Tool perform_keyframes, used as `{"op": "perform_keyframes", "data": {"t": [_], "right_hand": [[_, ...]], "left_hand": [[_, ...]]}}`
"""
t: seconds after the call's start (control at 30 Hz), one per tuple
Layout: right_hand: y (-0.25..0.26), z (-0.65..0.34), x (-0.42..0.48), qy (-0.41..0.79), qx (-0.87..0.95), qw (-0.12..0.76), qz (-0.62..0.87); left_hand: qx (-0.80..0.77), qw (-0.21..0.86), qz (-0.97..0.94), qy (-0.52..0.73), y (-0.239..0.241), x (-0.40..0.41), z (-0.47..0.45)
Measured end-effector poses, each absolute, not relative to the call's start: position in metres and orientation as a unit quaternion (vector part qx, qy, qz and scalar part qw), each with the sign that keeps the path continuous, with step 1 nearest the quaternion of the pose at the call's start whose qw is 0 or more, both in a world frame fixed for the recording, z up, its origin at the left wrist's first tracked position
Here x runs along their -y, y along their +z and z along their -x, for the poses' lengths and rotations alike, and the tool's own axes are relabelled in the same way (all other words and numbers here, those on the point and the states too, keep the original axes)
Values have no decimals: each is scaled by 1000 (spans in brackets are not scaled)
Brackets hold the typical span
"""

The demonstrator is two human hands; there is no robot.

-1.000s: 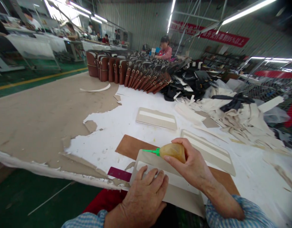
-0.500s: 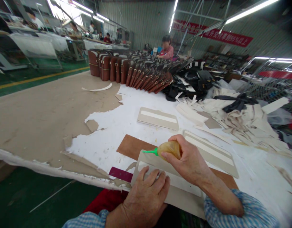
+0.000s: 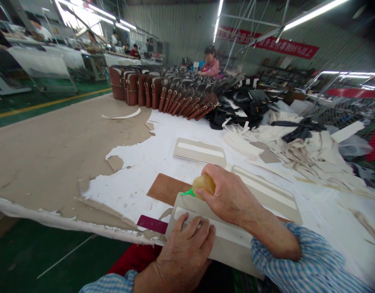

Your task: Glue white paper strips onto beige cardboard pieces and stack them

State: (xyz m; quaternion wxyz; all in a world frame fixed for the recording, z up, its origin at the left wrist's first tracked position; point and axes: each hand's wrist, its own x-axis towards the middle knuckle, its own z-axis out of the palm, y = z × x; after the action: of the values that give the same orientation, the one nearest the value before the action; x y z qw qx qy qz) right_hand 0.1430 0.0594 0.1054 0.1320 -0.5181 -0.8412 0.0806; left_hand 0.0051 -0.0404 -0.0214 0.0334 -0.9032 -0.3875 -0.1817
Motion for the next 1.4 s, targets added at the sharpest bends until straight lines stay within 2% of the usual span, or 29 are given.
{"op": "perform_keyframes", "data": {"t": [0.77,1.4], "right_hand": [[117,-147,-62,104,835,111,529],[110,-140,-65,104,848,136,501]], "left_hand": [[390,46,903,-176,-22,39,-5],[392,30,905,-165,-22,38,-5]]}}
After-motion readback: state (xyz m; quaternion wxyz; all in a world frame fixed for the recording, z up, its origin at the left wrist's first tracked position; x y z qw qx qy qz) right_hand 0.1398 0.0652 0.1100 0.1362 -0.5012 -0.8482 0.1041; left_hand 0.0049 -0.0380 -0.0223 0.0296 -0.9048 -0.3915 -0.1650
